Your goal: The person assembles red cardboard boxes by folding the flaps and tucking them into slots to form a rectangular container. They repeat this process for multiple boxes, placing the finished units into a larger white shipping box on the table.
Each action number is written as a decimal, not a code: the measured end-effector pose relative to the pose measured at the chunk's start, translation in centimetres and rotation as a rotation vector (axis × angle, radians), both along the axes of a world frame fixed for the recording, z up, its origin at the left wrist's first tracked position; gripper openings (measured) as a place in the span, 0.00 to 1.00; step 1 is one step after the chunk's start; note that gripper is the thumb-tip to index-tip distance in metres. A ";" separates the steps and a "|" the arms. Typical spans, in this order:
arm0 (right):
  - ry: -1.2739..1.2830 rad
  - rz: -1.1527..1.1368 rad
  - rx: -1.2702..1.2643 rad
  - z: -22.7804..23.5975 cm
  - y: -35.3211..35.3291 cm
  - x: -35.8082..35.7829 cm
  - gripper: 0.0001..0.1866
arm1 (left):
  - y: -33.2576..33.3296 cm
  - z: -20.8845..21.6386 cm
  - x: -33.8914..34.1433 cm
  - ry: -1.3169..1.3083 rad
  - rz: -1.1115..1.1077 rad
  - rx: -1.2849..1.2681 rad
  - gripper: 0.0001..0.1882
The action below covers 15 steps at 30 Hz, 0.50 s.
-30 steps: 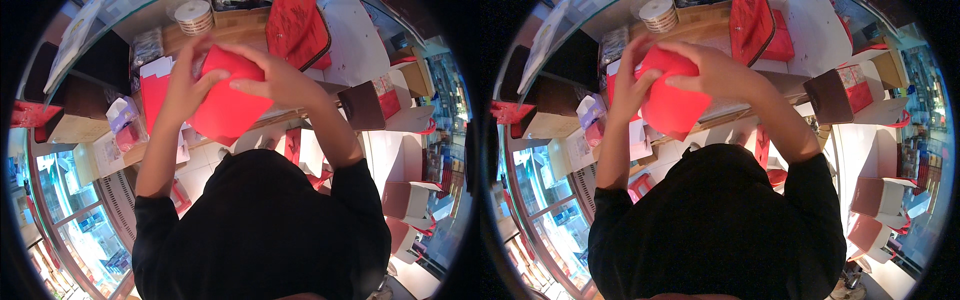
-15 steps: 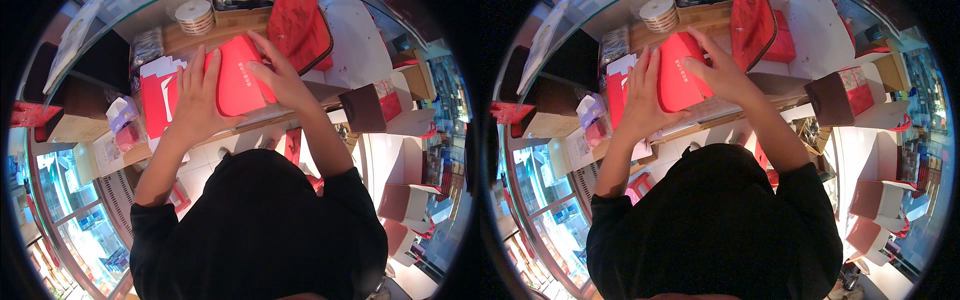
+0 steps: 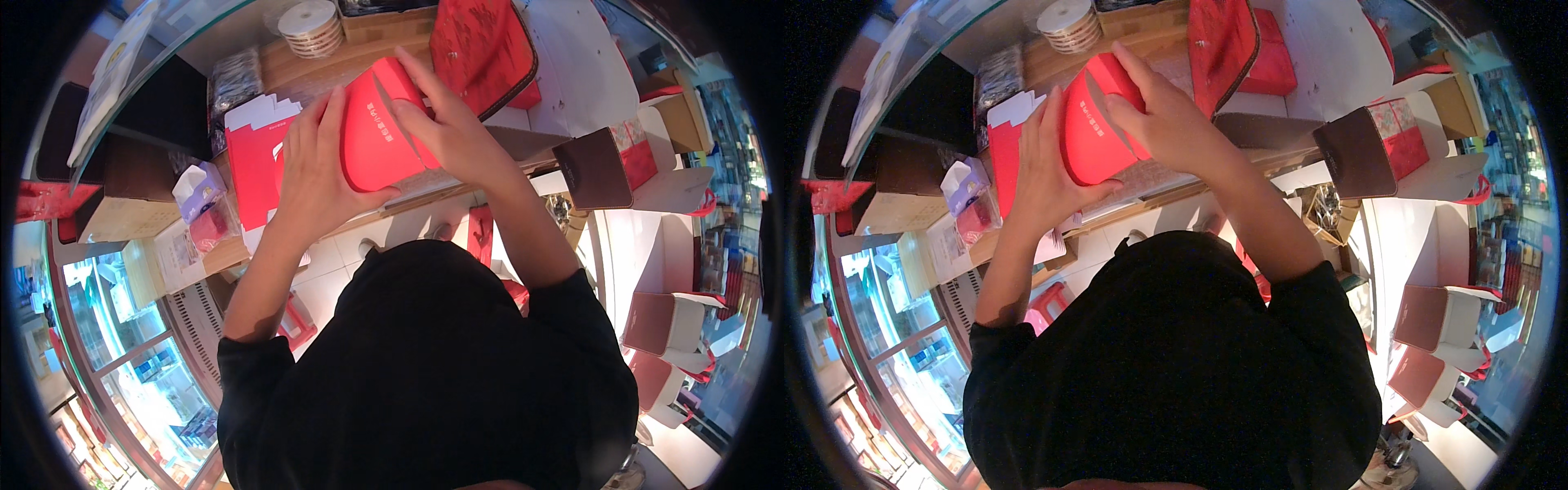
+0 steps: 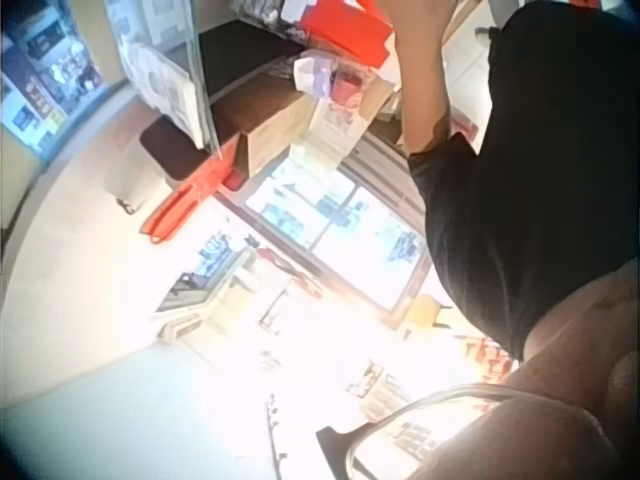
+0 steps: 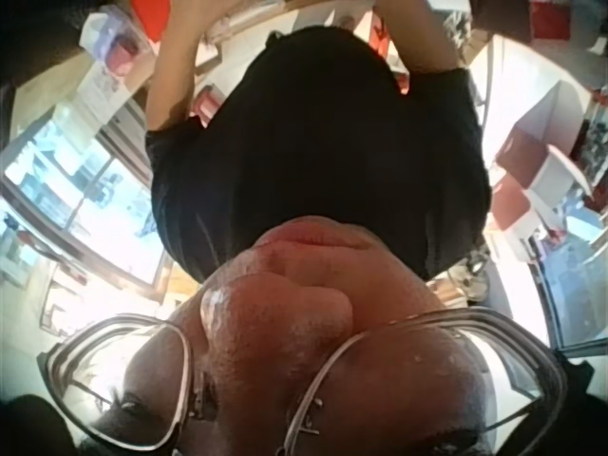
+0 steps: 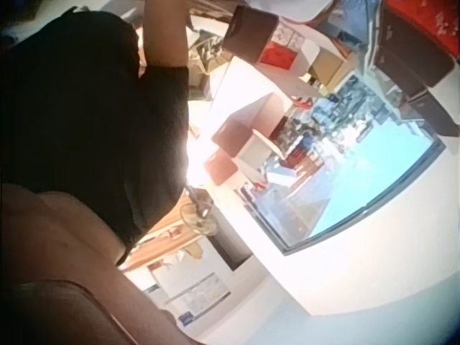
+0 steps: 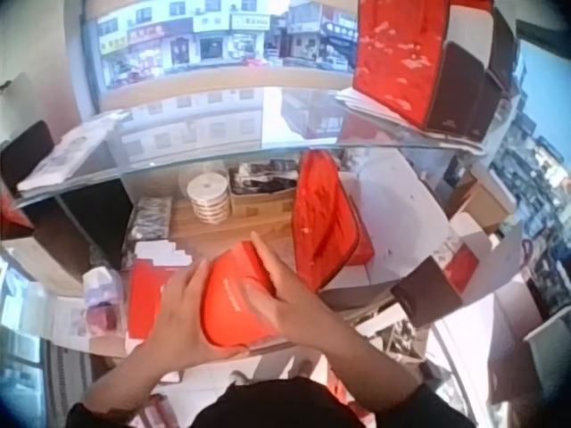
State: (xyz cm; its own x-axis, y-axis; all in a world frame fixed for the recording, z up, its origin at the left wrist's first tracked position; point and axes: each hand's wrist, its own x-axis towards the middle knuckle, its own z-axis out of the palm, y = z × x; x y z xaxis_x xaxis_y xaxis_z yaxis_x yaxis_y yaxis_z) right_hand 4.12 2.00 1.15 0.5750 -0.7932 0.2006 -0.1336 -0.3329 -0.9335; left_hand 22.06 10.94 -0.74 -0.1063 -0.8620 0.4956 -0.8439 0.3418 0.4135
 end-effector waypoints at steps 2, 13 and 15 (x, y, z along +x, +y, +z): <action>0.079 0.011 0.017 0.1 0.0 -0.2 0.34 | 0.2 -0.1 -0.2 -0.005 0.015 0.020 0.65; 0.183 0.035 0.011 -0.7 -0.4 -0.5 0.40 | 0.5 -1.7 -1.0 0.024 -0.014 0.054 0.65; 0.180 0.076 -0.016 -1.3 -0.4 0.0 0.41 | 0.4 -2.1 -1.1 0.020 0.002 0.051 0.65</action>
